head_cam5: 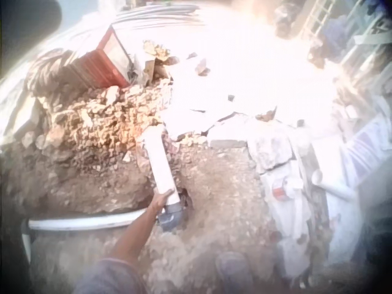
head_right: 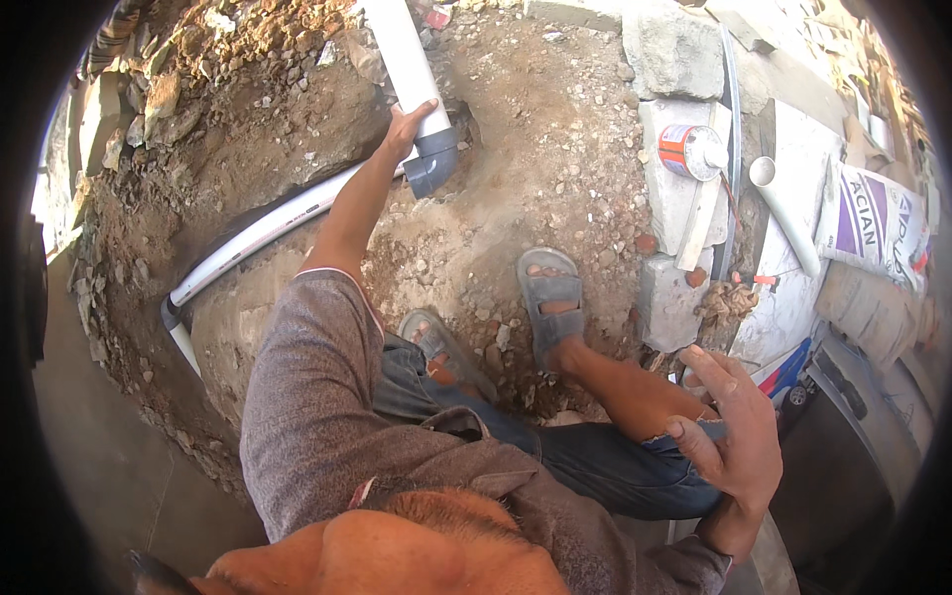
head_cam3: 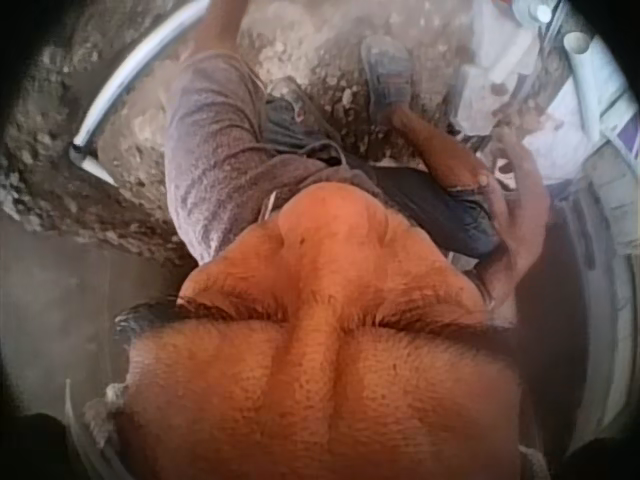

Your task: The person applies solvent cement to a PVC pipe and a connector, joins them together, and then positions the assembly into a trench in the dirt.

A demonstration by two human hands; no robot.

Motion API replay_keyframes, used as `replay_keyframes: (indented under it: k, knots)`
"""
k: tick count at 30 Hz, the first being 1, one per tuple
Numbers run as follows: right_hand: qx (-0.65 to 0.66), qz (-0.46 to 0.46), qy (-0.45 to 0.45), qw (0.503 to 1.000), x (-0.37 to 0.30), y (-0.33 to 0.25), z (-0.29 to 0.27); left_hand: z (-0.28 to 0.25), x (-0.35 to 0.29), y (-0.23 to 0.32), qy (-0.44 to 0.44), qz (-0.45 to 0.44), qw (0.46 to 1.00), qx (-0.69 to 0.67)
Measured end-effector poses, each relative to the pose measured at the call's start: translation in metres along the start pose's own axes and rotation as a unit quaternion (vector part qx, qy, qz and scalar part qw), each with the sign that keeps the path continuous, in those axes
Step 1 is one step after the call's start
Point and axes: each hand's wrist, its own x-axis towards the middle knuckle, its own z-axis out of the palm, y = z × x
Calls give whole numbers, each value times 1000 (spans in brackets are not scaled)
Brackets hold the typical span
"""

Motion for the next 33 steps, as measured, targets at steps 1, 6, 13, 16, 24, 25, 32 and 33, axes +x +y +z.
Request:
replay_keyframes:
  k: [1, 6, 13, 16, 24, 25, 32, 33]
  knots:
    - [-18, -31, -2, 999, 4, 1, -1, -8, 3, -11, 13, -1, 1000, 8]
    - [-10, -21, 1, 1000, 6, 10, -3, 5, -6, -29, 38, -20, 999, -1]
    - [-4, -17, -4, 1000, 9, 16, -6, 4, 1, -25, 9, 9, 999, 50]
    - [21, 0, 1, 1000, 5, 16, -7, -2, 8, -21, -124, 9, 992, 11]
    - [10, 21, -12, 1000, 4, 21, -8, 7, 3, -23, -60, -4, 997, 42]
    - [9, 26, -16, 999, 4, 22, -8, 9, 0, -25, -33, -8, 998, 47]
    - [15, 29, -11, 999, 2, 25, -7, 5, 12, -35, -22, -41, 998, 41]
    - [18, 33, -8, 999, 1, 25, -6, 6, 13, -39, -32, -49, 997, 47]
